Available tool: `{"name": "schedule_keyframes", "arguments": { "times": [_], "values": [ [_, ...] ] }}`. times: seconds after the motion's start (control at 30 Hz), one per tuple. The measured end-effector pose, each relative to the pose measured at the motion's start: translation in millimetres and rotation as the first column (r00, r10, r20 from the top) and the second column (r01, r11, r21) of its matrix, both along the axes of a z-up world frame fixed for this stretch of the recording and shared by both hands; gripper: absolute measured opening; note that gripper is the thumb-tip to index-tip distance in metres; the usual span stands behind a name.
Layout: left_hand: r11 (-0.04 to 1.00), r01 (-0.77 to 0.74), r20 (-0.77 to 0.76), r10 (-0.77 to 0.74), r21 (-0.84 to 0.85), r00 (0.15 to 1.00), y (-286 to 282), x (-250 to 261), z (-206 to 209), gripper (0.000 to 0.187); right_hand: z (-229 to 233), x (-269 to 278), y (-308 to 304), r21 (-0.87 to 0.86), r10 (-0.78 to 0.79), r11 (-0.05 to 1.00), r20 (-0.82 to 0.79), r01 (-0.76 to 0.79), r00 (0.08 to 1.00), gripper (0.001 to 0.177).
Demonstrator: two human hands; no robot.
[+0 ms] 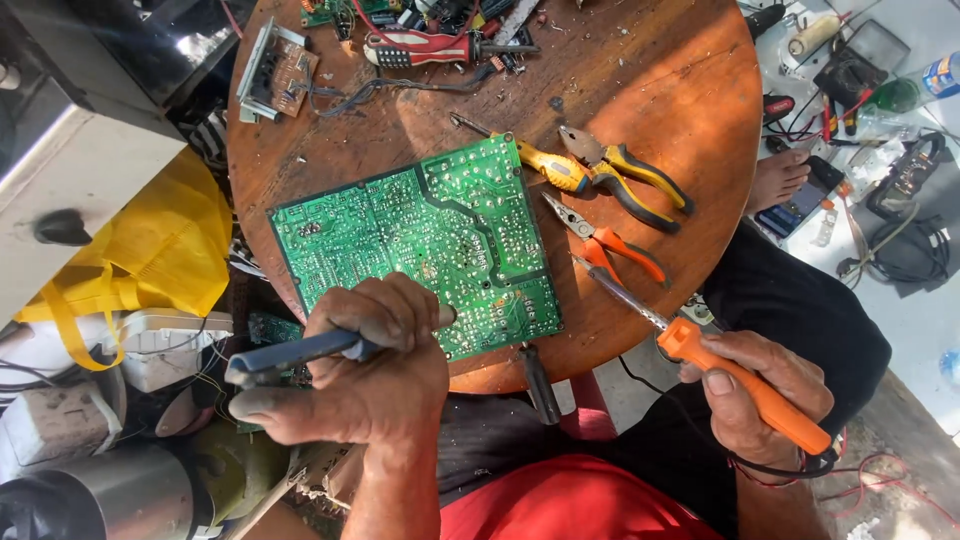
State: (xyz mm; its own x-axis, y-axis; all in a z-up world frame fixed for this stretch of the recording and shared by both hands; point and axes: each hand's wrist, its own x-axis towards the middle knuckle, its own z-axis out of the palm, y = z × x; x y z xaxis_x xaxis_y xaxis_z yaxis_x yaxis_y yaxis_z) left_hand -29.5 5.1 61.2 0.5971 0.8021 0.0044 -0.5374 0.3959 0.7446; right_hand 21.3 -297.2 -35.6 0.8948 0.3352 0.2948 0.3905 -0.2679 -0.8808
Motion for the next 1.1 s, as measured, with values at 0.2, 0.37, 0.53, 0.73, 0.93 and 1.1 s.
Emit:
{"name": "schedule_keyframes", "arguments": {
  "times": [0.2,0.37,0.53,0.73,0.93,1.1],
  "values": [
    [0.999,0.022,0.033,-0.023,0.037,0.999,-2.0,-7.2,7.9,0.043,-1.6,0.8,-0.5,-0.026,0.011,1.000,0.050,-0.010,0.999,0.028],
    [0.998,0.035,0.108,-0.041,0.059,0.993,-9.7,-14.4,-7.3,0.026,-1.9,1.6,0.4,-0.002,-0.001,1.000,0.015,0.001,1.000,0.030],
    [0.999,0.031,0.071,-0.033,0.024,0.997,-5.3,-5.9,-19.4,0.027,8.6,5.8,23.2,-0.008,0.037,0.999,0.011,-0.037,0.999,0.029],
    [0.996,0.082,0.142,-0.087,0.042,0.986,-0.6,2.2,-35.9,0.035,-5.6,16.2,48.8,-0.043,0.168,0.986,0.111,-0.164,0.980,0.025],
    [0.996,-0.029,0.172,0.015,0.079,0.985,2.0,23.4,-59.4,0.023,-6.2,27.6,65.4,-0.083,0.208,0.977,0.214,-0.194,0.954,0.025],
    [0.979,-0.138,0.114,0.121,0.152,0.986,1.7,30.8,-75.9,0.027,-6.8,27.8,63.1,-0.082,0.201,0.979,0.190,-0.188,0.961,0.024]
  ]
}}
